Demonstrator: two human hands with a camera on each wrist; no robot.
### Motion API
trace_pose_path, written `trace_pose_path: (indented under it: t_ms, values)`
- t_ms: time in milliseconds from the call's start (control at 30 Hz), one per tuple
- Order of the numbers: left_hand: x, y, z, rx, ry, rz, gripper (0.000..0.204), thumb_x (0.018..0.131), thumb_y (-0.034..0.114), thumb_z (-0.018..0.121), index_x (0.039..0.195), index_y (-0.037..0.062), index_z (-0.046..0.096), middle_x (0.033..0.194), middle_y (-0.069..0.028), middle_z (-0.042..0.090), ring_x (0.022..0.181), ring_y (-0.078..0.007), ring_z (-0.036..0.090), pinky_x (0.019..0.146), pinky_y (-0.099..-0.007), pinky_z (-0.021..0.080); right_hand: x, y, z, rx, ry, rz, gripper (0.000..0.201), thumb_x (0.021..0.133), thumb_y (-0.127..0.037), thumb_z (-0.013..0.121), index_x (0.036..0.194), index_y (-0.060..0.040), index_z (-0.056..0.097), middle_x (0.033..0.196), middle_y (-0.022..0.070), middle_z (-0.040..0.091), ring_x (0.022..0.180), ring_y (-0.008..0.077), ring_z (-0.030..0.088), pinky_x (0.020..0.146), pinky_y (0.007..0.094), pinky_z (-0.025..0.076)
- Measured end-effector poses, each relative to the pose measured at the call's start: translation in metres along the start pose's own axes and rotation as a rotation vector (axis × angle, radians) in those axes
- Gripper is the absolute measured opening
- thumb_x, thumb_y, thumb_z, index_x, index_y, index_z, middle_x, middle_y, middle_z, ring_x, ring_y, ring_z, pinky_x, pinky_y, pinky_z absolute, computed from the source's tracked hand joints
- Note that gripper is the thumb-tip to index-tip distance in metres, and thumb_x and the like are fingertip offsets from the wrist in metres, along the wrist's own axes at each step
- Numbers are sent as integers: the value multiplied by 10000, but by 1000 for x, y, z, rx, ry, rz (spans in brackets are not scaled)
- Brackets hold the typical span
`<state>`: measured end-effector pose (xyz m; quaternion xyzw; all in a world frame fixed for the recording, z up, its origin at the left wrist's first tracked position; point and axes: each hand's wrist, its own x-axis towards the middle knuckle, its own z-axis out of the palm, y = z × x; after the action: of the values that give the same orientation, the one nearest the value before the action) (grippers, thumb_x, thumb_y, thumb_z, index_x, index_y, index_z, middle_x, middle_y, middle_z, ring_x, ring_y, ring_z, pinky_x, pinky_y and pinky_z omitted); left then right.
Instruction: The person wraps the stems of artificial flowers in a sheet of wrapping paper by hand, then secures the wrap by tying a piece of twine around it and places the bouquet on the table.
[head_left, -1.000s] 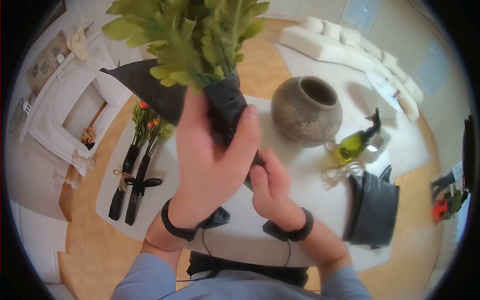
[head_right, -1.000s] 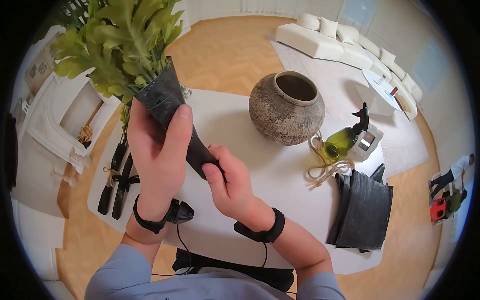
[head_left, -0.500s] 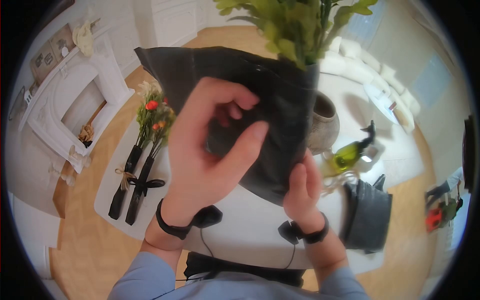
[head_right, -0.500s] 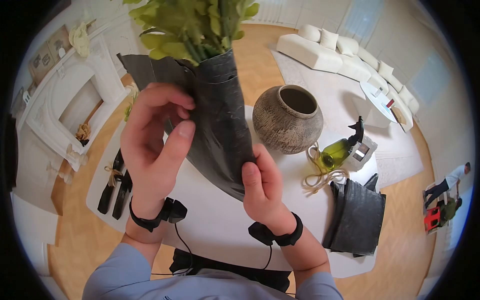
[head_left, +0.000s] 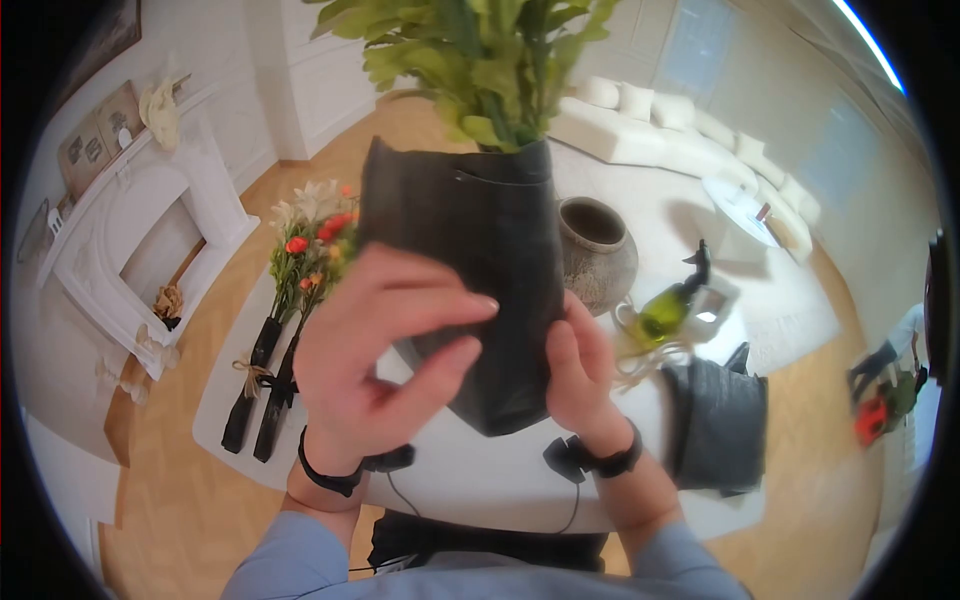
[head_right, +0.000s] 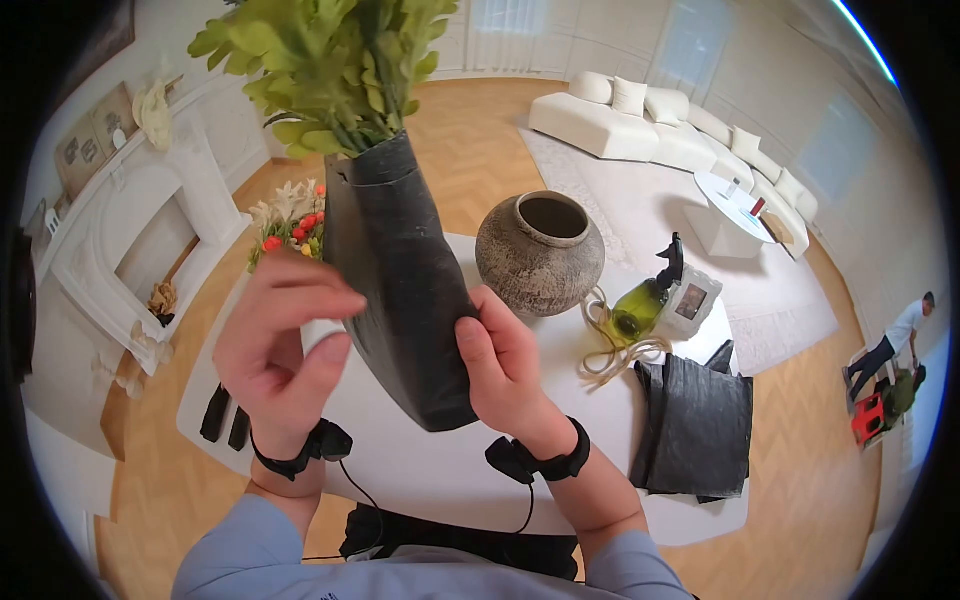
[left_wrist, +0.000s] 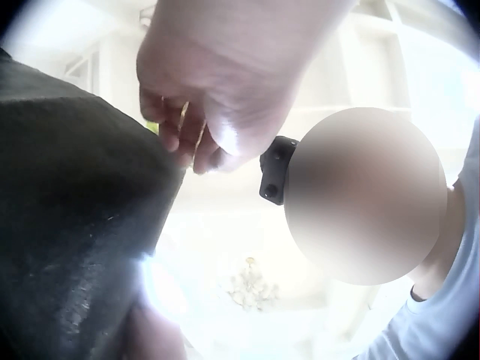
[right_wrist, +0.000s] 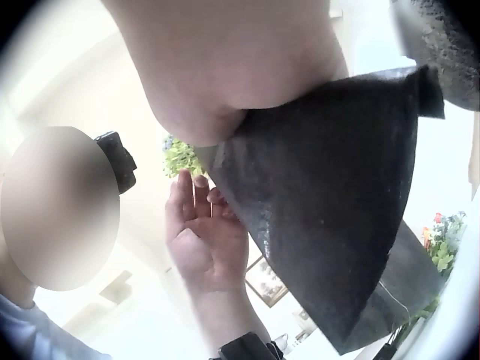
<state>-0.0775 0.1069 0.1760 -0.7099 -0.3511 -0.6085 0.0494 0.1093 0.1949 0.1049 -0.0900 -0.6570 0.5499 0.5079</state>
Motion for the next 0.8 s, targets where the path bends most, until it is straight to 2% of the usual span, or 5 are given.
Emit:
trace_pose_path:
  t_ms: [67,233,533,700,800]
  values:
    - [1,2,6,6,-67,-3,303,717,59,794,1009,16,727,989,-109,597,831,-220,576,732,-297,463,0,-6,5,-30,42,23,186,1083,-166,428,1077,-27,552,906,-48,555,822,19,460,720,178,391]
    - [-4,4,25,138,-141,-95,453,614,72,882,1043,132,750,936,-57,484,803,-192,505,690,-291,428,-1,-14,9,-96,108,-4,176,1082,-172,444,1062,-35,553,886,-50,536,808,12,438,706,180,386]
    - [-1,-16,34,220,-146,-54,343,655,68,858,962,99,708,943,-52,472,848,-190,501,722,-288,437,2,-36,2,6,101,180,224,1092,-213,439,1077,-31,568,884,-66,530,810,5,430,706,186,389]
    - [-8,-22,42,-133,-59,-338,277,818,65,757,1032,20,587,979,-28,550,823,-121,498,766,-262,424,0,-26,2,17,54,220,231,1090,-219,445,1067,-27,572,870,-64,529,792,4,424,688,185,383]
    - [-10,-25,39,-114,-20,-338,285,813,68,757,1023,39,566,997,-65,537,835,-169,545,742,-260,434,-2,-24,5,1,2,240,232,1088,-221,448,1067,-25,569,843,-65,513,767,11,418,666,194,384]
